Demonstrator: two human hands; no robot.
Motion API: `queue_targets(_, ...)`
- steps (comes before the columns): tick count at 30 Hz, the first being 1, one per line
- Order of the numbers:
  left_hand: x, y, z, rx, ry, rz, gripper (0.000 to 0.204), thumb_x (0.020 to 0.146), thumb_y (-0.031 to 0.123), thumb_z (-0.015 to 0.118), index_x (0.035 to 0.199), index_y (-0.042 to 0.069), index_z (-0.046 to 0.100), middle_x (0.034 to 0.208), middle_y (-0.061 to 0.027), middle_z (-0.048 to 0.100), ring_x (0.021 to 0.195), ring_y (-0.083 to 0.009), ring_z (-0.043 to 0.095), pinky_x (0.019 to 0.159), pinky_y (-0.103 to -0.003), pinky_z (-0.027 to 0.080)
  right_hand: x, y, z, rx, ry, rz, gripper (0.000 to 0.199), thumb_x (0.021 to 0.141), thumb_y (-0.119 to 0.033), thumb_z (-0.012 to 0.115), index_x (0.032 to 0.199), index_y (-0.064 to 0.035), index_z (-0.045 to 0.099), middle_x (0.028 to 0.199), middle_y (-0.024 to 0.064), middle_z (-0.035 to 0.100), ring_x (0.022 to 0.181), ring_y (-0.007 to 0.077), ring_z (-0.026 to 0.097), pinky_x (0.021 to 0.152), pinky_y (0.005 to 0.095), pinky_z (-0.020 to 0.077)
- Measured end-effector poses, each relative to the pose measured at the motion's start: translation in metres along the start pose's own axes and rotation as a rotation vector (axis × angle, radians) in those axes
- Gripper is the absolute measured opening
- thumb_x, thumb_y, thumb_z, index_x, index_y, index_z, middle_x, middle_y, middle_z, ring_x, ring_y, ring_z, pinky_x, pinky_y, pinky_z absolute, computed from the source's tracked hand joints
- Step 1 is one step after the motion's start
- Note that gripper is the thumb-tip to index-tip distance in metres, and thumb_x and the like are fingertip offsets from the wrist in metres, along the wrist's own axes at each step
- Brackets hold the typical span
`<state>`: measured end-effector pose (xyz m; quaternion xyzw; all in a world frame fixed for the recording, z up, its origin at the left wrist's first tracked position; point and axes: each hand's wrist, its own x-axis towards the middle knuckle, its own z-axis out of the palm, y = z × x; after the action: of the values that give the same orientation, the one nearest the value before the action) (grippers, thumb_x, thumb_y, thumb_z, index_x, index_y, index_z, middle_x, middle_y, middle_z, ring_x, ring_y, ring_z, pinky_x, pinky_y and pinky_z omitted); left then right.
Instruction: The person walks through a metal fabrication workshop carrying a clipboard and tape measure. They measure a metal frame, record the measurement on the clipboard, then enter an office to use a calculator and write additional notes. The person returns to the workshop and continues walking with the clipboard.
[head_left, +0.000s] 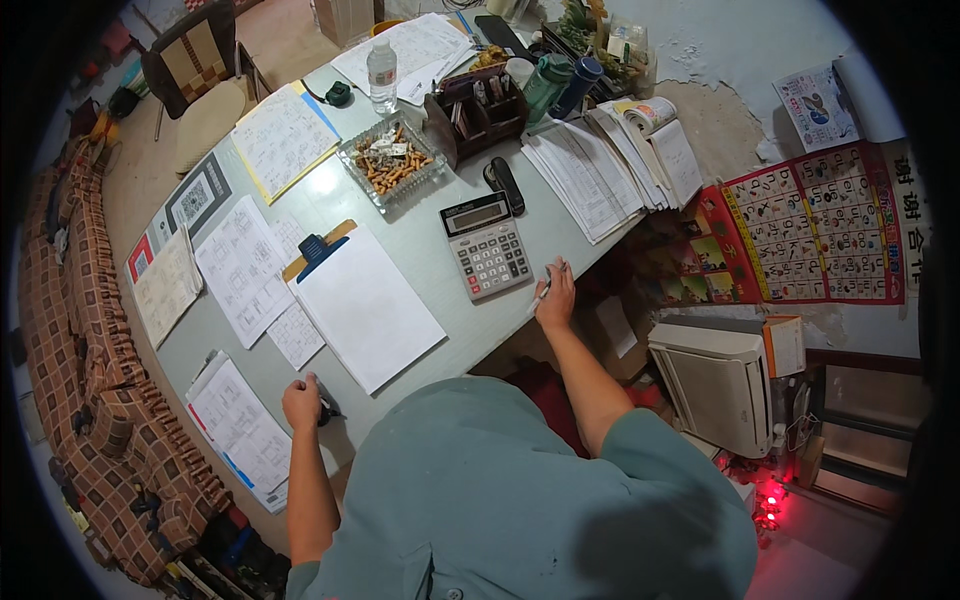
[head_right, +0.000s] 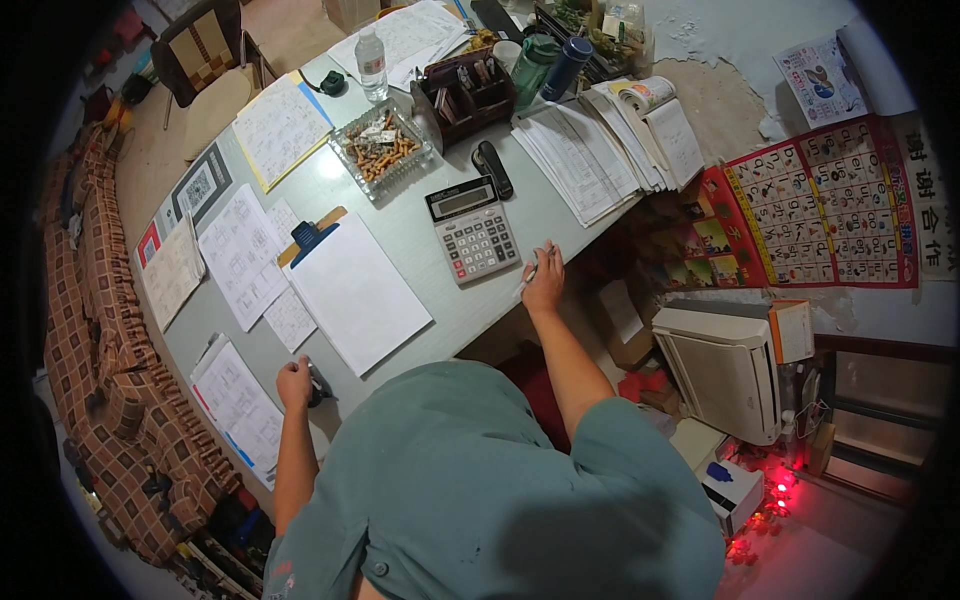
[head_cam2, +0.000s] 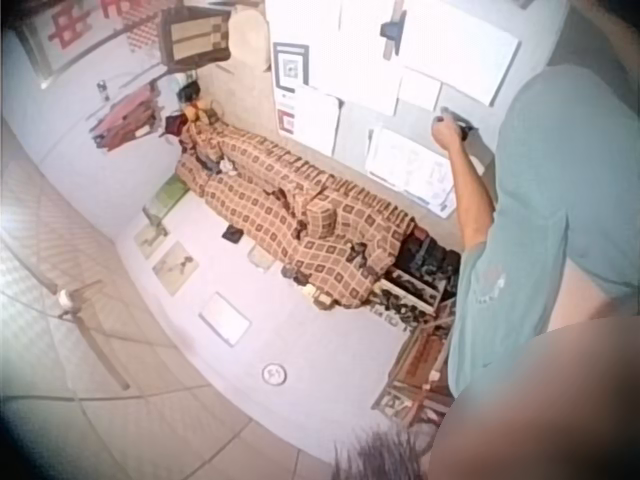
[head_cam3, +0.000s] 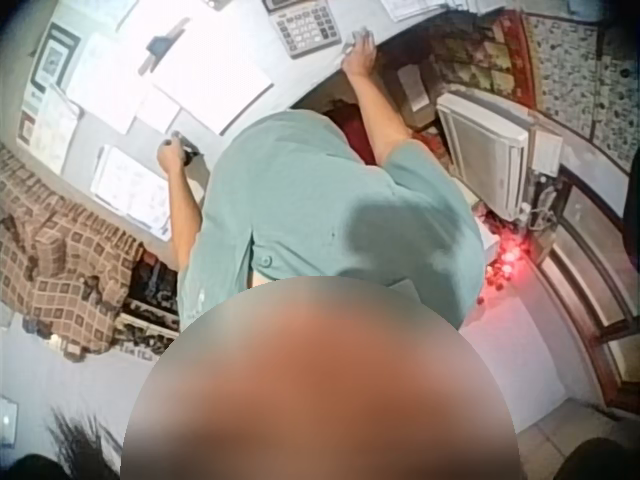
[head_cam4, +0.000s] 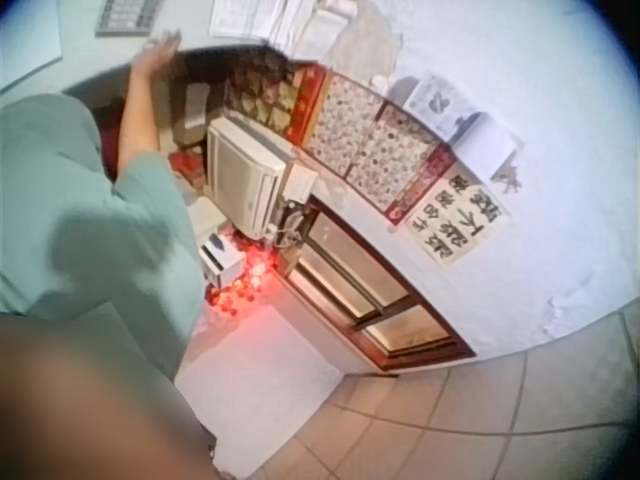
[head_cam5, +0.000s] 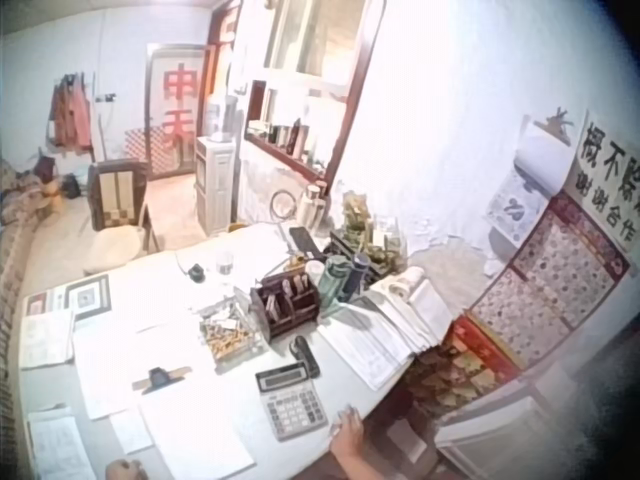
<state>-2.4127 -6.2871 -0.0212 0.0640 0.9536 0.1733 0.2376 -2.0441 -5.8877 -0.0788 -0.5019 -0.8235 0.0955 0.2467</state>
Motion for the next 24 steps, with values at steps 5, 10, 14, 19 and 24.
queue_targets(5, 0.0011, -0.0007, -0.0001, 0.003, 0.004, 0.008, 0.051, 0.087, 0.047, 0.06, 0.068, 0.0, 0.063, 0.068, -0.0179, 0.066, 0.064, -0.0336, 0.062, 0.067, -0.045, 0.048, 0.0007, -0.0014, -0.0018, -0.002, -0.003, 0.003, 0.032, 0.087, -0.01, 0.058, 0.119, -0.0049, 0.054, 0.143, 0.0212, 0.046, 0.133, 0.0433, 0.04, 0.107, 0.0485, 0.0349)
queue_targets(10, 0.0034, -0.0038, 0.002, -0.008, -0.004, 0.005, 0.05, 0.087, 0.047, 0.06, 0.068, 0.0, 0.064, 0.068, -0.0177, 0.066, 0.065, -0.0333, 0.063, 0.067, -0.044, 0.049, 0.0008, -0.0012, -0.0019, -0.01, -0.005, -0.004, 0.033, 0.087, -0.01, 0.057, 0.119, -0.005, 0.053, 0.143, 0.0219, 0.047, 0.132, 0.0439, 0.041, 0.107, 0.0492, 0.035)
queue_targets(14, 0.0043, -0.005, 0.003, -0.012, -0.001, -0.002, 0.05, 0.087, 0.046, 0.06, 0.068, 0.0, 0.064, 0.068, -0.0176, 0.066, 0.065, -0.033, 0.063, 0.067, -0.044, 0.049, 0.0008, -0.0001, -0.0011, -0.004, 0.007, -0.014, 0.033, 0.087, -0.01, 0.057, 0.119, -0.0047, 0.053, 0.142, 0.0224, 0.048, 0.131, 0.0447, 0.041, 0.107, 0.0496, 0.0349)
queue_targets(19, 0.0028, -0.0026, 0.0009, -0.003, 0.0, 0.01, 0.05, 0.087, 0.046, 0.061, 0.067, 0.0, 0.064, 0.068, -0.0172, 0.066, 0.065, -0.0326, 0.063, 0.067, -0.043, 0.049, 0.0009, 0.0006, 0.0003, 0.001, 0.016, -0.018, 0.032, 0.086, -0.01, 0.058, 0.118, -0.0046, 0.054, 0.142, 0.0222, 0.047, 0.131, 0.0448, 0.041, 0.107, 0.0497, 0.035)
queue_targets(24, -0.0004, 0.0014, -0.0018, -0.013, 0.013, 0.019, 0.05, 0.087, 0.046, 0.061, 0.067, 0.0, 0.063, 0.066, -0.0168, 0.065, 0.064, -0.0321, 0.063, 0.067, -0.043, 0.049, 0.0004, 0.0005, 0.0012, -0.007, 0.025, -0.023, 0.032, 0.086, -0.009, 0.058, 0.118, -0.0047, 0.054, 0.143, 0.0215, 0.046, 0.131, 0.0448, 0.041, 0.107, 0.0496, 0.0353)
